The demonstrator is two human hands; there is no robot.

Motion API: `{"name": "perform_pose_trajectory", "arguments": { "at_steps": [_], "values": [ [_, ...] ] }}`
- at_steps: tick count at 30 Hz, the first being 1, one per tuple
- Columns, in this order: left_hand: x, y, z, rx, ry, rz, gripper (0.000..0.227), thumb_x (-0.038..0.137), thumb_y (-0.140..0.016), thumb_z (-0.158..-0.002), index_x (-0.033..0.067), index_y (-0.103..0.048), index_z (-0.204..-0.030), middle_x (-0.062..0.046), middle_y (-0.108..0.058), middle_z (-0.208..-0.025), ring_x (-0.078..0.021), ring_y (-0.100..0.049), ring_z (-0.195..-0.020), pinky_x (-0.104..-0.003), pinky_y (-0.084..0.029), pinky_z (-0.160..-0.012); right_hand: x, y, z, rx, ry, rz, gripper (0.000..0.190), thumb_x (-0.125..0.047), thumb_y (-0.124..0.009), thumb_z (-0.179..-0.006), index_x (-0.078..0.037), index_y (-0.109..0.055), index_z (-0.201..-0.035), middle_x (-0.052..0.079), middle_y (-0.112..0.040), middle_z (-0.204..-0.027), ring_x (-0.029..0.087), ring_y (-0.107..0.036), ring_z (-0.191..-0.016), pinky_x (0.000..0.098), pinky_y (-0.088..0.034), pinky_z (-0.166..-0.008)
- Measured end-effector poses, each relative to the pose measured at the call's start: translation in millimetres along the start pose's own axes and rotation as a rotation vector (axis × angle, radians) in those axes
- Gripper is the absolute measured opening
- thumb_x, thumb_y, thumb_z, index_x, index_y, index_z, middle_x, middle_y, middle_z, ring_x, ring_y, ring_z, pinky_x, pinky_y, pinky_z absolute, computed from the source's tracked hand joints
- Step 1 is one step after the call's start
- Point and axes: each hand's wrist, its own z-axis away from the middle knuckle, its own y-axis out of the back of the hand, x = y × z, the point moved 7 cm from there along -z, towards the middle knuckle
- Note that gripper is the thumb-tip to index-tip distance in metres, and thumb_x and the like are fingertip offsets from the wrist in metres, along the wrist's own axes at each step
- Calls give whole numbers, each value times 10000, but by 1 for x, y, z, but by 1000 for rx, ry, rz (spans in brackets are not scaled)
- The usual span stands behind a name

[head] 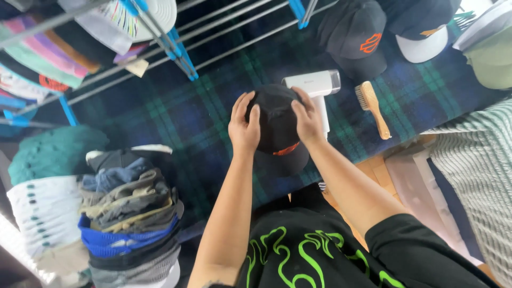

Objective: Cleaning and shaping baseball caps using a handheld steamer and a brush.

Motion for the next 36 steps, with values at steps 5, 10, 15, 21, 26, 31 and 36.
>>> {"name": "perform_pose_trajectory", "arguments": {
  "at_steps": [5,10,15,21,26,31,36],
  "values": [
    [13,4,3,-1,-61,-62,309,290,-630,-989,255,-700,-1288,-27,-653,-1348,-273,-591,-1316,-430,-514,-1080,-12,3,-10,-107,4,167,467,-337,-487,-1030,-165,-547,-1461,200,-593,-1415,379,-513,-1365,502,-364,-1184],
    [31,-19,15,-88,-122,-369,423,451,-637,-931,285,-685,-1316,-38,-483,-1544,-402,-349,-1486,-670,-351,-1129,-50,-8,-11,-184,491,320,441,-148,-496,-963,-93,-600,-1388,164,-601,-1409,372,-535,-1341,483,-387,-1155],
    [24,-30,-8,86,-403,-492,305,385,-616,-955,355,-718,-1241,53,-681,-1262,-166,-597,-1297,-373,-465,-1124,-50,-23,-12,-176,658,530,402,-177,-526,-1019,-57,-575,-1399,157,-595,-1404,329,-526,-1348,439,-388,-1160],
    [14,-28,-10,2,-315,-476,333,392,-644,-960,328,-696,-1284,20,-701,-1251,-165,-567,-1338,-385,-429,-1155,-29,-14,-27,-341,467,433,441,-336,-502,-1048,-196,-552,-1463,80,-540,-1507,318,-514,-1381,465,-401,-1148],
    [45,-4,72,178,-140,-295,631,402,-749,-918,187,-518,-1464,-188,-413,-1536,-388,-431,-1422,-510,-408,-1160,80,98,-48,-73,486,571,488,-205,-696,-923,-115,-594,-1392,143,-577,-1419,382,-541,-1304,511,-436,-1074],
    [16,-29,143,235,198,-145,1193,513,-860,-752,88,-174,-1631,-263,-206,-1648,-412,-251,-1522,-548,-286,-1214,199,210,-36,49,90,988,762,-222,-795,-821,-194,-465,-1506,144,-398,-1529,435,-374,-1360,589,-398,-1082],
    [-5,-54,180,213,607,-100,1140,470,-842,-767,218,-158,-1645,-217,-304,-1583,-387,-346,-1484,-541,-318,-1219,257,245,-53,-57,-66,721,694,-56,-600,-877,-218,-353,-1505,253,-590,-1240,492,-606,-1158,561,-468,-1005]
  ]
}}
